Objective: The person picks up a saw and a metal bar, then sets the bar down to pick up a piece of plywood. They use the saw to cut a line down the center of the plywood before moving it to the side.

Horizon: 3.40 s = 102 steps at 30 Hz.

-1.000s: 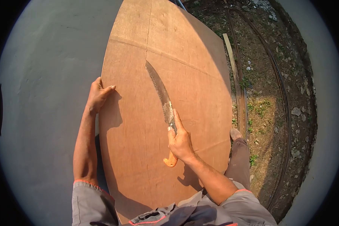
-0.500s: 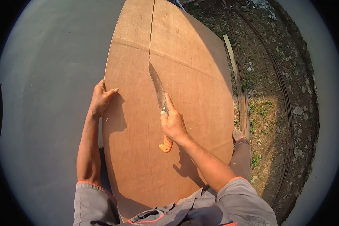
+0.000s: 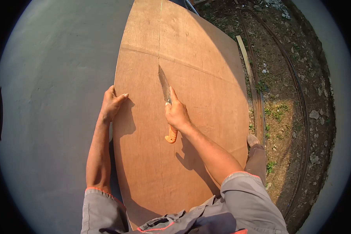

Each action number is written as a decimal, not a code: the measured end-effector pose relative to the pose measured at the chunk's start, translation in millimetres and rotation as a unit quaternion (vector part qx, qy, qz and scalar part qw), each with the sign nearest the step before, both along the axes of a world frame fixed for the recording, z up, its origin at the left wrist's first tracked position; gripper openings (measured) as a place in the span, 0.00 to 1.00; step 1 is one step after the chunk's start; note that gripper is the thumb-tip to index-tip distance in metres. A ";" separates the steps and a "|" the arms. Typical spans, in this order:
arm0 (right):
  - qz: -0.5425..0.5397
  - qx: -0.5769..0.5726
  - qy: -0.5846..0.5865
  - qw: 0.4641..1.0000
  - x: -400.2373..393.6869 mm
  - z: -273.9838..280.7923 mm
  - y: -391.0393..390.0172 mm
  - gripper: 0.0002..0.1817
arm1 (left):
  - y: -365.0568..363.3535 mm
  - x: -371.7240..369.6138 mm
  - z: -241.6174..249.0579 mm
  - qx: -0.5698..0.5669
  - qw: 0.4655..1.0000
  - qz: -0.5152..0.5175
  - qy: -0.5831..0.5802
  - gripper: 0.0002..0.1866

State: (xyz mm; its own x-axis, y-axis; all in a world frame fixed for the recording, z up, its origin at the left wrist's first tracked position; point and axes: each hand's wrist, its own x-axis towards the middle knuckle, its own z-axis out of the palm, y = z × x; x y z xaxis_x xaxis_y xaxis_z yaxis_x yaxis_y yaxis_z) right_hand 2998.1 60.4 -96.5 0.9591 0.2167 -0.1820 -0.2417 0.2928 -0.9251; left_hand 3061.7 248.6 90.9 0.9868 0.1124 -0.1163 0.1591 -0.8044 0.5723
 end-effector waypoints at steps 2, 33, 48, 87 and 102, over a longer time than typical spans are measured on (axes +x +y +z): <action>-0.007 -0.049 -0.011 0.999 9.4 3.1 13.8 0.39 | 5.1 1.1 -4.3 -0.013 1.000 0.004 -0.005 0.21; -0.115 0.009 -0.088 0.989 -138.8 -30.5 -3.4 0.39 | 5.8 1.6 -3.0 -0.018 1.000 -0.003 0.014 0.20; -0.107 0.020 -0.082 0.991 -94.1 -18.4 6.4 0.39 | 0.5 0.3 -4.8 -0.019 1.000 0.004 -0.012 0.19; -0.060 -0.005 -0.027 0.998 -50.4 -11.3 29.4 0.39 | 8.3 8.2 -9.5 -0.022 0.999 -0.034 -0.021 0.20; -0.081 -0.048 -0.046 0.994 -44.4 -9.7 38.9 0.40 | 6.1 12.7 -4.8 -0.011 1.000 -0.026 -0.013 0.20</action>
